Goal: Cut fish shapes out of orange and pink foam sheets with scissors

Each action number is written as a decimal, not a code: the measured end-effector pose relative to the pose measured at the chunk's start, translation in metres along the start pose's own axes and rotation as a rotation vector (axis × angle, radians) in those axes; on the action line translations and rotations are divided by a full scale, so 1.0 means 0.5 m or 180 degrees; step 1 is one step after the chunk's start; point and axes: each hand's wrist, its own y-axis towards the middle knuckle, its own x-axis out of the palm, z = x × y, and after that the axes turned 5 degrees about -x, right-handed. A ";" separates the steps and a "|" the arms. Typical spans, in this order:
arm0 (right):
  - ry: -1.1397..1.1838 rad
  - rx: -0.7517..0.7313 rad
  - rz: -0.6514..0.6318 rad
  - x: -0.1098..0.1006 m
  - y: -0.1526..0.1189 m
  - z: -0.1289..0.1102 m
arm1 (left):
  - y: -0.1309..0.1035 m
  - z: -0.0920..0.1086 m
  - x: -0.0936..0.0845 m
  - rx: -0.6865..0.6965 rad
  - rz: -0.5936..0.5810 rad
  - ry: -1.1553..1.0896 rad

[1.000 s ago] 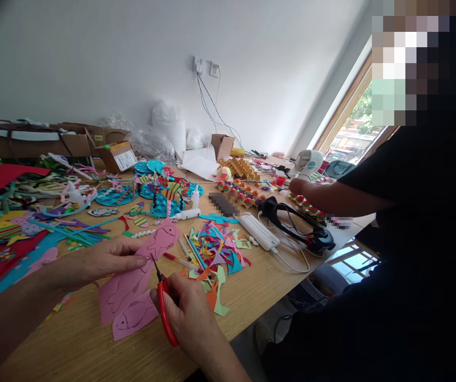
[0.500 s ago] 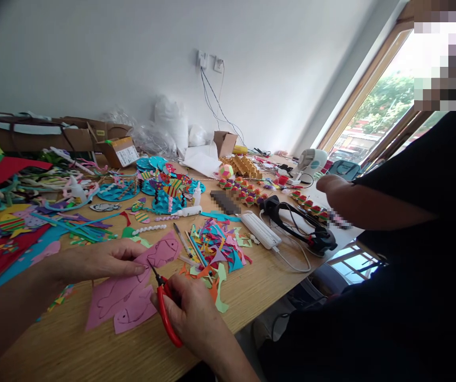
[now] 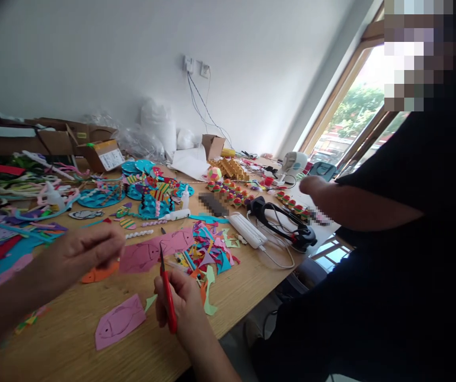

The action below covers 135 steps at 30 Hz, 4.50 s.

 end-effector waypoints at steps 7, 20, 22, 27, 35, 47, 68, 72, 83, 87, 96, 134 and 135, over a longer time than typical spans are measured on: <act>0.0606 -0.0390 0.0231 0.017 0.008 -0.005 | -0.004 -0.040 0.072 -0.0158 -0.1848 -0.0185; 0.0588 -0.0139 0.0139 0.055 0.006 0.003 | 0.005 -0.111 0.111 -0.0645 0.0890 -0.1636; 0.0555 -0.0018 0.0113 0.057 0.007 -0.001 | 0.007 -0.104 0.108 -0.0662 0.0929 -0.1683; 0.0436 0.0039 0.0063 0.053 0.007 -0.005 | 0.008 -0.077 0.097 -0.0891 0.0938 -0.1836; 0.0334 0.0066 0.0107 0.049 0.000 -0.001 | 0.009 -0.051 0.096 -0.1045 0.0533 -0.2189; 0.0365 -0.0020 0.0100 0.041 -0.006 0.011 | 0.003 -0.068 0.104 -0.1109 0.0396 -0.1706; -0.0232 0.0370 -0.0115 -0.080 -0.019 0.027 | 0.034 -0.100 0.075 -0.1623 -0.0019 -0.1294; -0.2253 -0.0045 0.0604 -0.110 0.002 0.006 | 0.033 -0.082 0.074 -0.1556 -0.0190 -0.1000; -0.3843 0.0071 -0.0189 -0.057 0.080 0.021 | 0.013 -0.067 0.061 -0.1715 -0.0786 -0.0487; -0.3923 0.0090 -0.0192 -0.049 0.087 0.021 | -0.016 -0.089 0.037 -0.1756 -0.1452 -0.0311; -0.3632 -0.0143 -0.0152 -0.061 0.109 0.034 | -0.048 -0.122 0.024 -0.1096 -0.1614 0.1276; 0.0280 -0.0646 0.0714 -0.036 0.081 -0.014 | 0.052 -0.054 0.116 -0.0739 0.0166 -0.1673; 0.0311 -0.0665 0.0777 -0.038 0.082 -0.014 | 0.052 -0.055 0.115 -0.0771 0.0148 -0.1691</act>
